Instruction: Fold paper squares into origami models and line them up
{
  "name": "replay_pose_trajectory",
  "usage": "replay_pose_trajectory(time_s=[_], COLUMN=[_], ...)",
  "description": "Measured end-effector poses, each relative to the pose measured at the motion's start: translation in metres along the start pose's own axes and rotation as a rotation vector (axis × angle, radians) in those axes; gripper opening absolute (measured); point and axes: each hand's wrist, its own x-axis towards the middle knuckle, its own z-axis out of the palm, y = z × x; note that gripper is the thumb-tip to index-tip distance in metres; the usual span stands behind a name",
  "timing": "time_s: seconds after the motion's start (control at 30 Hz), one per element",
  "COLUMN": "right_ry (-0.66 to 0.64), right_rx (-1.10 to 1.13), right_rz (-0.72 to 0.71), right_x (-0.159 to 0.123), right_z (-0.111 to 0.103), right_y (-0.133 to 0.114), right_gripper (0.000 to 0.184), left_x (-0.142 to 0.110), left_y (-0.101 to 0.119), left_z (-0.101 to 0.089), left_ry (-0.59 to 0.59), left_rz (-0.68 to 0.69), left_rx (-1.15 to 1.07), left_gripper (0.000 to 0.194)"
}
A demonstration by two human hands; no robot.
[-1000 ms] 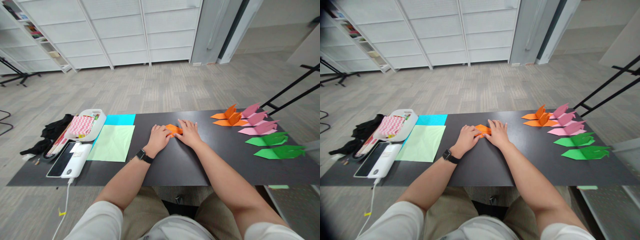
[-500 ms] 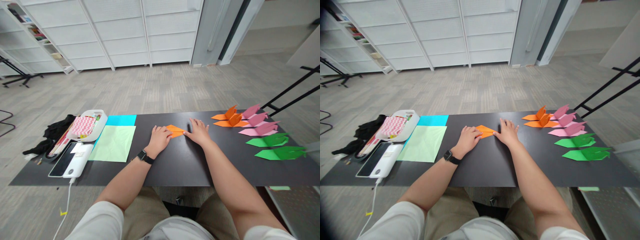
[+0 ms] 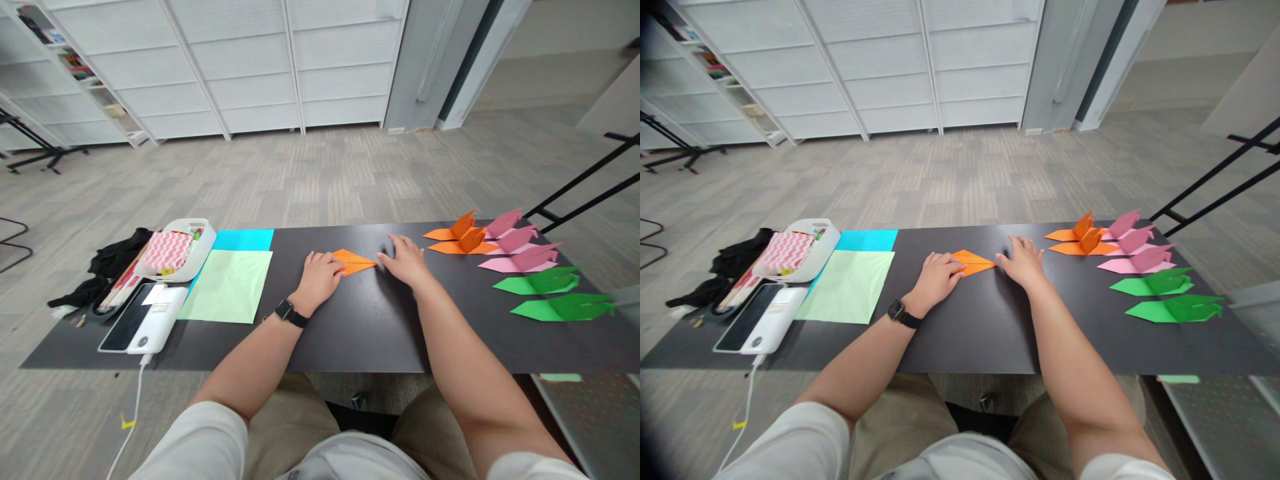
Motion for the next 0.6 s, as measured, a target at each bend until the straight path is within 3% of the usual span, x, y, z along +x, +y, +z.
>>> replay_pose_trajectory(time_s=[0.3, 0.4, 0.53, 0.6], right_ry=[-0.045, 0.025, 0.179, 0.185], right_rx=[-0.096, -0.071, 0.071, 0.125], right_rz=[0.037, 0.008, -0.180, -0.321], right_x=[-0.006, -0.003, -0.001, -0.004], right_z=[0.002, -0.001, -0.004, 0.000], right_y=[-0.007, -0.003, -0.008, -0.017], right_gripper=[0.080, 0.072, 0.061, 0.054], left_x=[-0.001, -0.001, 0.001, 0.002], left_y=[0.000, -0.001, 0.000, 0.003], left_z=[-0.003, -0.002, 0.000, 0.000], left_ry=[0.001, 0.005, 0.013, 0.020], left_rz=[0.003, 0.017, 0.029, 0.028], left_rx=[-0.004, -0.010, 0.008, 0.021], left_gripper=[0.021, 0.022, 0.024, 0.028])
